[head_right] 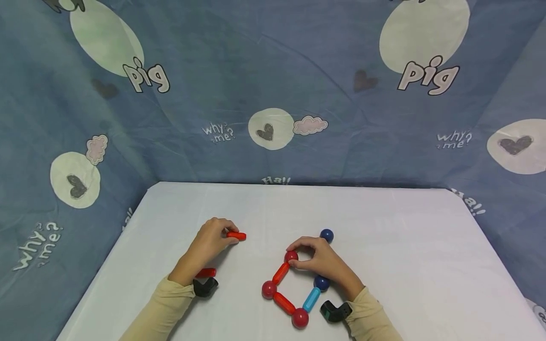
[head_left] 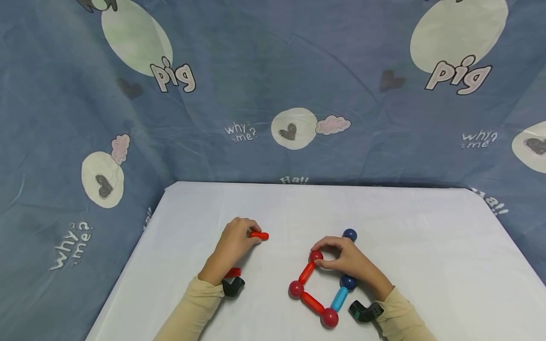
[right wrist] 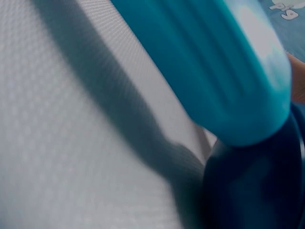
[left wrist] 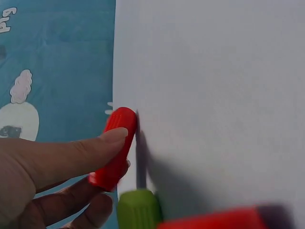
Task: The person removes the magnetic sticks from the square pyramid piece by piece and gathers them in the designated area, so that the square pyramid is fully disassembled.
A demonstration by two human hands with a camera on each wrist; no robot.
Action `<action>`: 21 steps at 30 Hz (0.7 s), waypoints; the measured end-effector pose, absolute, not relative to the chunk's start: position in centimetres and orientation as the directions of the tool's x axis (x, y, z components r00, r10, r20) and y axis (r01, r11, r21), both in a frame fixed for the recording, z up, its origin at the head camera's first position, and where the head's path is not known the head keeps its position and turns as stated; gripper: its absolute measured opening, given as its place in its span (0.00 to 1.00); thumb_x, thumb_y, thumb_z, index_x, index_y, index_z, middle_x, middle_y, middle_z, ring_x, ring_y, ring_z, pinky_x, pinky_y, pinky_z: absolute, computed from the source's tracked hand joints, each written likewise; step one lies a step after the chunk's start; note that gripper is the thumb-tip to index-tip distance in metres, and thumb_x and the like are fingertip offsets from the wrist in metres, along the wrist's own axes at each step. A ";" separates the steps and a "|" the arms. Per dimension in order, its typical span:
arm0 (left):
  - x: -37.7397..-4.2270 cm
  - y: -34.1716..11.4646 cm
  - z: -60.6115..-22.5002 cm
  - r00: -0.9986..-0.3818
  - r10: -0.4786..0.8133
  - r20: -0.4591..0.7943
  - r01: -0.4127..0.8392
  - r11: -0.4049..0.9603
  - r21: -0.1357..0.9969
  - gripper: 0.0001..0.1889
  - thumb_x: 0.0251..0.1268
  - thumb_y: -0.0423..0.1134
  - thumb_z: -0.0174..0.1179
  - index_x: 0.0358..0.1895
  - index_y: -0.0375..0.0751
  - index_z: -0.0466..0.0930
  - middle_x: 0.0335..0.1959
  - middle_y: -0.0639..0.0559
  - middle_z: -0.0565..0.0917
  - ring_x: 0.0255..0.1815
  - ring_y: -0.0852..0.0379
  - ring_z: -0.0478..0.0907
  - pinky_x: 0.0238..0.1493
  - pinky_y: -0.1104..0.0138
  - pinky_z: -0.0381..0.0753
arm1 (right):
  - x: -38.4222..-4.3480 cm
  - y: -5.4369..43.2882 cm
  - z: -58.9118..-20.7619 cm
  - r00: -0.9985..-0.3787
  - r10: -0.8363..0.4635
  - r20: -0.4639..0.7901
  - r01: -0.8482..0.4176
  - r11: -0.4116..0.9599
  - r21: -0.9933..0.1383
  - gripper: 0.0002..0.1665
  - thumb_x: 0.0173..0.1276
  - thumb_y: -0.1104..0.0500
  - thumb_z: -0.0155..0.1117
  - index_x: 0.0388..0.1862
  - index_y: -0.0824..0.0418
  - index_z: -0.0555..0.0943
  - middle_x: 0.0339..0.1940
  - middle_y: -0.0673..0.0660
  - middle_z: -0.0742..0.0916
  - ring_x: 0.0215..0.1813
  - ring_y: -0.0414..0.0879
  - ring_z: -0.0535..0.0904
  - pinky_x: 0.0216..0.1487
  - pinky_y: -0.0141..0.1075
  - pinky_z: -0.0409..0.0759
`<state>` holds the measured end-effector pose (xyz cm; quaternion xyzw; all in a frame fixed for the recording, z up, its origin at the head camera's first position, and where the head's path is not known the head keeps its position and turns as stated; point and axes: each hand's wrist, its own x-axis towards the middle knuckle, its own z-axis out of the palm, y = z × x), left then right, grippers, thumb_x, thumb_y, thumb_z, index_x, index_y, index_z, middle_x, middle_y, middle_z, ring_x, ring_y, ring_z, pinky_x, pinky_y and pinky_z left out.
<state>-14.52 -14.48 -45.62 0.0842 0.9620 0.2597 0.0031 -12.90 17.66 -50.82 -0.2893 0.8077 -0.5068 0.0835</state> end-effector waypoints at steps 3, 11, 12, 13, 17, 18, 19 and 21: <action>-14.6 -14.9 -45.9 -0.987 0.158 0.038 0.156 0.856 0.493 0.08 0.53 0.33 0.78 0.35 0.44 0.91 0.29 0.53 0.85 0.36 0.55 0.73 0.39 0.63 0.74 | -12.9 17.6 -50.8 -0.820 -0.551 0.153 -0.382 0.328 -0.864 0.15 0.63 0.56 0.78 0.49 0.52 0.88 0.45 0.47 0.92 0.54 0.40 0.85 0.63 0.31 0.80; -14.9 -15.1 -46.0 -0.987 0.155 0.048 0.159 0.860 0.484 0.07 0.54 0.33 0.78 0.36 0.45 0.91 0.31 0.52 0.86 0.35 0.54 0.74 0.38 0.61 0.74 | -12.9 17.7 -50.7 -0.822 -0.551 0.143 -0.374 0.332 -0.866 0.16 0.63 0.56 0.78 0.50 0.52 0.88 0.45 0.47 0.92 0.54 0.40 0.85 0.63 0.31 0.80; -14.9 -15.1 -46.0 -0.987 0.151 0.047 0.154 0.861 0.484 0.07 0.54 0.33 0.78 0.36 0.45 0.91 0.31 0.52 0.86 0.35 0.54 0.74 0.38 0.61 0.74 | -12.9 17.7 -50.7 -0.822 -0.552 0.141 -0.373 0.333 -0.866 0.16 0.63 0.55 0.78 0.50 0.52 0.88 0.45 0.48 0.92 0.54 0.40 0.85 0.63 0.30 0.80; -14.9 -15.1 -46.0 -0.988 0.146 0.044 0.149 0.861 0.485 0.07 0.54 0.33 0.78 0.36 0.45 0.91 0.31 0.51 0.86 0.35 0.54 0.74 0.38 0.61 0.74 | -12.9 17.7 -50.6 -0.821 -0.553 0.140 -0.373 0.335 -0.865 0.16 0.63 0.55 0.78 0.50 0.52 0.87 0.45 0.48 0.92 0.54 0.40 0.85 0.63 0.30 0.80; -14.9 -15.1 -46.0 -0.990 0.136 0.028 0.133 0.861 0.491 0.08 0.54 0.33 0.78 0.37 0.45 0.90 0.33 0.51 0.86 0.36 0.54 0.75 0.40 0.60 0.75 | -12.9 17.7 -50.7 -0.820 -0.556 0.135 -0.373 0.341 -0.863 0.17 0.63 0.55 0.78 0.51 0.52 0.87 0.45 0.48 0.92 0.55 0.40 0.85 0.63 0.30 0.80; -14.9 -15.1 -46.0 -0.990 0.140 0.033 0.138 0.861 0.489 0.08 0.54 0.33 0.78 0.37 0.45 0.90 0.34 0.51 0.87 0.37 0.53 0.76 0.41 0.60 0.76 | -12.9 17.7 -50.7 -0.820 -0.556 0.134 -0.372 0.341 -0.863 0.17 0.63 0.55 0.78 0.51 0.52 0.87 0.45 0.48 0.92 0.55 0.40 0.85 0.63 0.30 0.80; -14.9 -15.2 -46.0 -0.988 0.146 0.040 0.147 0.861 0.488 0.09 0.54 0.34 0.78 0.38 0.45 0.91 0.36 0.51 0.87 0.37 0.53 0.76 0.41 0.59 0.76 | -12.9 17.7 -50.8 -0.821 -0.555 0.133 -0.371 0.342 -0.864 0.17 0.63 0.55 0.78 0.51 0.52 0.87 0.45 0.47 0.92 0.55 0.40 0.85 0.63 0.30 0.80; -14.8 -15.2 -45.9 -0.985 0.162 0.056 0.169 0.859 0.484 0.12 0.53 0.34 0.79 0.41 0.43 0.90 0.38 0.50 0.88 0.38 0.53 0.76 0.42 0.58 0.77 | -12.9 17.7 -50.7 -0.822 -0.554 0.133 -0.368 0.339 -0.866 0.16 0.63 0.55 0.78 0.50 0.52 0.87 0.45 0.47 0.92 0.55 0.40 0.85 0.63 0.30 0.79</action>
